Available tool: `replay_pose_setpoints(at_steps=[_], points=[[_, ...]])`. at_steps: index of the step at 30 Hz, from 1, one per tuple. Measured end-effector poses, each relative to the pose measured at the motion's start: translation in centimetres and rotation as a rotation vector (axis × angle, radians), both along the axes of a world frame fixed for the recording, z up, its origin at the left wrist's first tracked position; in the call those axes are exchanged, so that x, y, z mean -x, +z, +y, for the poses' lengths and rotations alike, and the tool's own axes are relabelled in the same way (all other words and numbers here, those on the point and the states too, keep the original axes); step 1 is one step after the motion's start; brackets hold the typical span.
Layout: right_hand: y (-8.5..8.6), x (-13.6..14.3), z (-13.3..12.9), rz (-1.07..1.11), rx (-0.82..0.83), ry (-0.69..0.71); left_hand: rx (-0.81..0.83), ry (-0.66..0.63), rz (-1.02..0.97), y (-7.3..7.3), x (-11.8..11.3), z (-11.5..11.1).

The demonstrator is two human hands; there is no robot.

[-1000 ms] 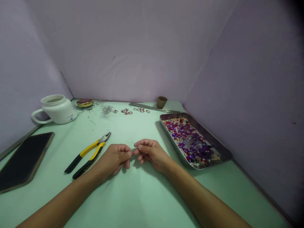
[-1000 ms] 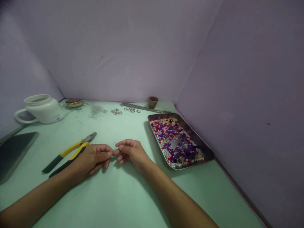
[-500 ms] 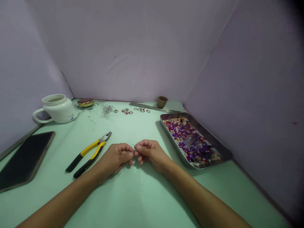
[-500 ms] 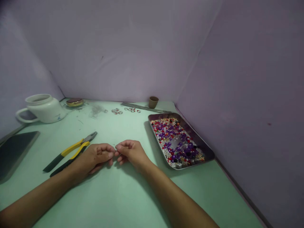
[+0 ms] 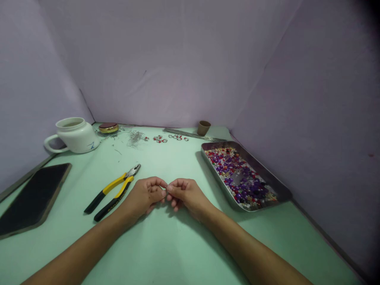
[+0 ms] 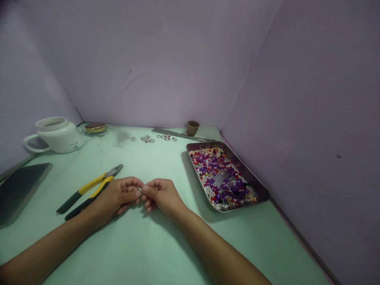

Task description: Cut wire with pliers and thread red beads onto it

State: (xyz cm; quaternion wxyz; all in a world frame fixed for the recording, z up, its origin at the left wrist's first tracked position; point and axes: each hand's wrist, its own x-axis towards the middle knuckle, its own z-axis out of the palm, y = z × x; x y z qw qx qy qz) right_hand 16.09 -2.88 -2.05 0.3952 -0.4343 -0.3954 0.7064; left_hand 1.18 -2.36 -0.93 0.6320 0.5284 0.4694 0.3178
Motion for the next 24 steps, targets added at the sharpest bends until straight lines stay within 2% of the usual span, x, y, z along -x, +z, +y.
replay_pose_setpoints(at_steps=[6,9,14,16,17,19,21,24], points=[[0.1,-0.2,0.1,0.069,0.031,-0.021,0.004,0.077,-0.077,-0.5,0.4,-0.1],[0.1,-0.1,0.0,0.071,0.021,-0.005,-0.001,0.074,-0.077,-0.5,0.4,0.0],[0.4,-0.1,-0.1,0.014,0.029,0.138,-0.013,0.069,-0.075,-0.5,0.5,-0.1],[0.9,-0.8,0.4,-0.150,-0.075,0.159,-0.028,0.092,-0.093,-0.5,0.5,-0.1],[1.3,-1.4,0.7,-0.281,-0.186,0.103,-0.034,0.113,-0.104,-0.5,0.6,-0.1],[2.4,-3.2,1.5,-0.522,-0.442,-0.145,-0.031,0.151,-0.129,-0.6,0.7,0.0],[3.9,-5.2,2.0,-0.689,-0.593,-0.296,-0.018,0.182,-0.142,-0.5,0.7,0.1],[6.3,-7.2,1.7,-1.063,-0.773,-0.299,-0.014,0.204,-0.136,-0.4,0.6,0.1]])
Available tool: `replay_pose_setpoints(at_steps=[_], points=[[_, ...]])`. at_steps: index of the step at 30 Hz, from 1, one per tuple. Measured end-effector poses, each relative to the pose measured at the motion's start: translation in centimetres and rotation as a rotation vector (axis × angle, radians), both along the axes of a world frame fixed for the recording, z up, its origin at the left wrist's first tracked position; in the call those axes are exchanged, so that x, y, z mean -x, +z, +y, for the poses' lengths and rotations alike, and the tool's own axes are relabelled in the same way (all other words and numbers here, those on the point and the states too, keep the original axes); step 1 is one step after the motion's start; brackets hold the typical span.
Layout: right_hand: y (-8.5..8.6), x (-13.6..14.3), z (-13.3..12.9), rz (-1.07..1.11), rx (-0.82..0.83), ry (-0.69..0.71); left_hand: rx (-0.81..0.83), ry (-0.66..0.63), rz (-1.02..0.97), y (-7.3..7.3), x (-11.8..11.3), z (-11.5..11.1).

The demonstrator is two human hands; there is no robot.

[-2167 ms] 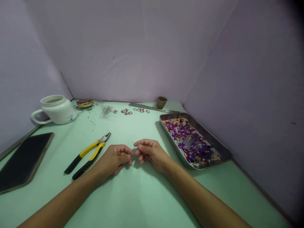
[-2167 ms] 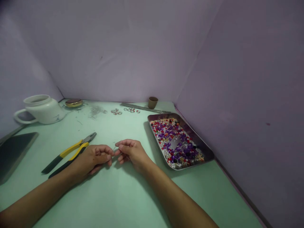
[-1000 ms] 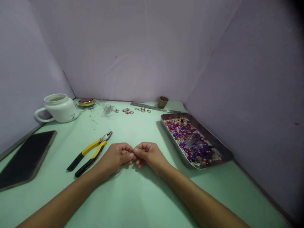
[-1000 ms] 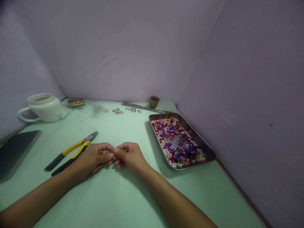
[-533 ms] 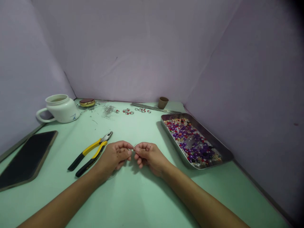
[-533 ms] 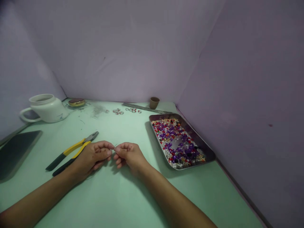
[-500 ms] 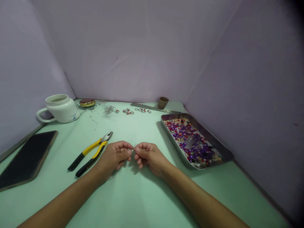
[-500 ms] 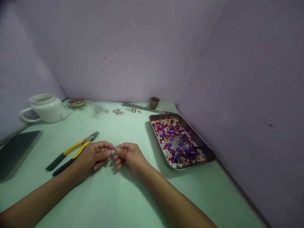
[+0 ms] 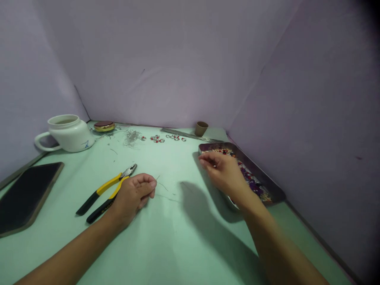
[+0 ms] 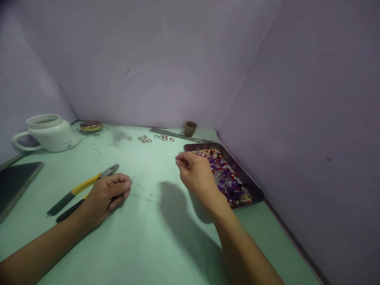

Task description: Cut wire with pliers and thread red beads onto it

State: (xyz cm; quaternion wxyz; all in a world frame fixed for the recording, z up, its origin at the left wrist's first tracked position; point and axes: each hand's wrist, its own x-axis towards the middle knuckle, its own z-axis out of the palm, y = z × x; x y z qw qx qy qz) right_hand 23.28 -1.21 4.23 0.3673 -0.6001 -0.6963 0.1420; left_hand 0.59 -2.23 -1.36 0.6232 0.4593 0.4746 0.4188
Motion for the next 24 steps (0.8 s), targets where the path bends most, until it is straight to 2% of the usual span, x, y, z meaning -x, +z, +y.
replay_pose_setpoints(at_steps=[2,4,7,9,12,15,21,24], points=[[0.9,-0.3,-0.8,-0.266,0.102,0.027,-0.004,0.004,0.013,0.1,0.0,-0.1],[1.0,0.3,-1.9,-0.411,0.257,0.122,-0.002,0.008,0.020,0.2,0.0,-0.2],[0.1,1.9,-3.3,-0.400,0.362,0.363,0.000,0.020,0.018,0.3,0.1,-0.2],[-0.7,2.8,-3.9,-0.396,0.446,0.454,-0.004,0.023,0.012,0.2,0.1,-0.2],[-1.4,3.1,-3.6,-0.442,0.515,0.442,0.002,0.018,0.006,0.2,0.2,-0.2],[-2.1,2.4,-2.5,-0.533,0.502,0.388,0.008,0.006,0.012,0.1,0.1,-0.2],[-3.5,1.6,-0.4,-0.559,0.343,0.265,0.023,-0.045,0.021,0.1,0.3,0.0],[-3.8,1.7,0.0,-0.494,0.253,0.237,0.042,-0.084,0.028,0.3,0.5,0.2]])
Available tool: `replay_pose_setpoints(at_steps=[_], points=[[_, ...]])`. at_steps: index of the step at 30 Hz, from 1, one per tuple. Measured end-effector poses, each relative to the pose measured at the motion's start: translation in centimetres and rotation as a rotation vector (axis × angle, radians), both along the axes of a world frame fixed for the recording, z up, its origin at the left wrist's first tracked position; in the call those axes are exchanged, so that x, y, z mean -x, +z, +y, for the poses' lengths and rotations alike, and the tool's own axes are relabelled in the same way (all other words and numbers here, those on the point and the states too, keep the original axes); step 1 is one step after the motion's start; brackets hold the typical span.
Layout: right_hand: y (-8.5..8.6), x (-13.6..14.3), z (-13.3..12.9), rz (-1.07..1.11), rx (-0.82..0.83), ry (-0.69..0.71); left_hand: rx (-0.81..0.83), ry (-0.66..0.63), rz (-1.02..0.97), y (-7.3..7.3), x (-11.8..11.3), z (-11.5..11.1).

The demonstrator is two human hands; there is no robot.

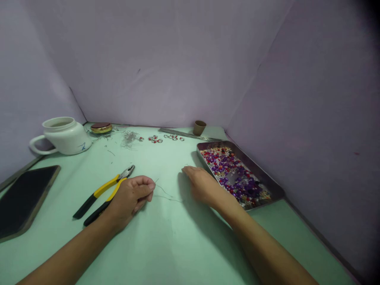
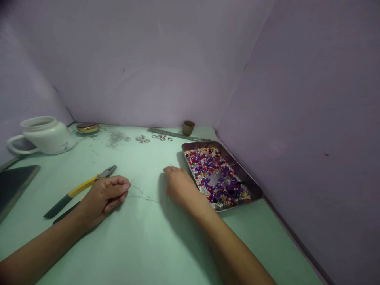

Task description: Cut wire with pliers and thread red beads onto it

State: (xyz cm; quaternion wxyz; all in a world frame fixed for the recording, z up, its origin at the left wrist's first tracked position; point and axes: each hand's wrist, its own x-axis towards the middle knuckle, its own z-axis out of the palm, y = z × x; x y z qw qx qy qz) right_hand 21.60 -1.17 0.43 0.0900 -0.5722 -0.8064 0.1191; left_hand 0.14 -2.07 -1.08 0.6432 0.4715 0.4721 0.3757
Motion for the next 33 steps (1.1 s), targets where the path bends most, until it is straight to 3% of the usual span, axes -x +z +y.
replay_pose_setpoints(at_steps=[6,10,16,19,25,29,33], points=[[-0.6,0.5,0.2,0.282,-0.125,-0.044,0.039,-0.042,-0.004,0.2,0.0,0.3],[-1.0,1.9,-0.3,0.628,-0.048,-0.071,0.053,-0.043,0.000,0.2,-0.1,0.2],[-1.8,1.8,0.2,0.759,-0.032,-0.173,0.068,-0.038,0.002,0.2,-0.1,0.1],[-1.5,1.9,0.4,0.887,0.080,-0.236,0.082,-0.046,0.011,0.1,-0.1,0.1],[-0.9,4.6,-1.3,1.133,0.464,-0.249,0.084,-0.029,0.025,0.3,-0.4,0.0],[-1.4,5.8,-2.1,1.243,0.531,-0.217,0.046,-0.033,0.046,0.2,-0.8,-0.4],[-2.1,5.9,-2.0,1.418,0.639,-0.303,-0.002,-0.046,0.052,-0.2,-0.8,-0.6]])
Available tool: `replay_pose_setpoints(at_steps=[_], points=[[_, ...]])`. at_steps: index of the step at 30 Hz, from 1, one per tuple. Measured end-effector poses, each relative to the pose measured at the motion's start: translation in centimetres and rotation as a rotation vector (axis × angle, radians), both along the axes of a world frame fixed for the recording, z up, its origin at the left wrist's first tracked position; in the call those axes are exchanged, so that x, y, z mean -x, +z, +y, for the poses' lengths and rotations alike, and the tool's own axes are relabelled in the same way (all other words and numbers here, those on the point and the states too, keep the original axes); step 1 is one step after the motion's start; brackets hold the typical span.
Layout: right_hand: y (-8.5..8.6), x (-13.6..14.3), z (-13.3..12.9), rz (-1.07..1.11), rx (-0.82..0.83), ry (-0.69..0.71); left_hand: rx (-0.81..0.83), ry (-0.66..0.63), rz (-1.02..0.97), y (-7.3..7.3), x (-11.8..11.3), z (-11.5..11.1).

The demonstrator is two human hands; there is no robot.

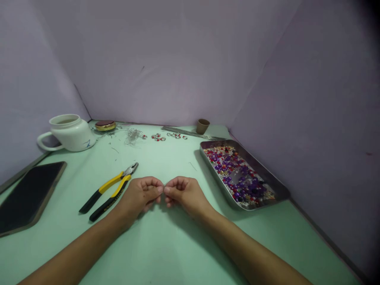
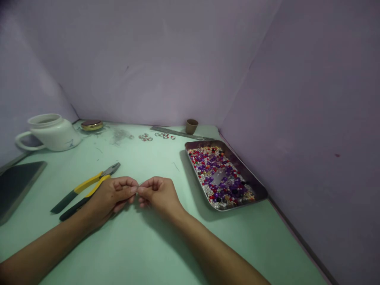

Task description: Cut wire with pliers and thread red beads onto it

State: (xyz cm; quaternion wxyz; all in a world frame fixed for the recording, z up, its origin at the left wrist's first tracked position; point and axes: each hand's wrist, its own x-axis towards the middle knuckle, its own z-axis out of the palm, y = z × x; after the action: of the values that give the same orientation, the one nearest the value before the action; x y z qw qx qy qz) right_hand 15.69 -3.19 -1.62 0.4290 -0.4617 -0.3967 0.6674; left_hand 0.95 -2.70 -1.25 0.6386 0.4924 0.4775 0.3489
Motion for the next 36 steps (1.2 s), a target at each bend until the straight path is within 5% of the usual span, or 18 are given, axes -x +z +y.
replay_pose_setpoints(at_steps=[16,36], points=[[-0.80,-0.06,-0.18,0.262,0.095,0.074,-0.027,-0.006,-0.061,-0.60,0.25,0.27],[-0.29,0.18,-0.46,0.236,0.063,0.062,-0.056,-0.024,0.034,0.38,-0.28,-0.15]])
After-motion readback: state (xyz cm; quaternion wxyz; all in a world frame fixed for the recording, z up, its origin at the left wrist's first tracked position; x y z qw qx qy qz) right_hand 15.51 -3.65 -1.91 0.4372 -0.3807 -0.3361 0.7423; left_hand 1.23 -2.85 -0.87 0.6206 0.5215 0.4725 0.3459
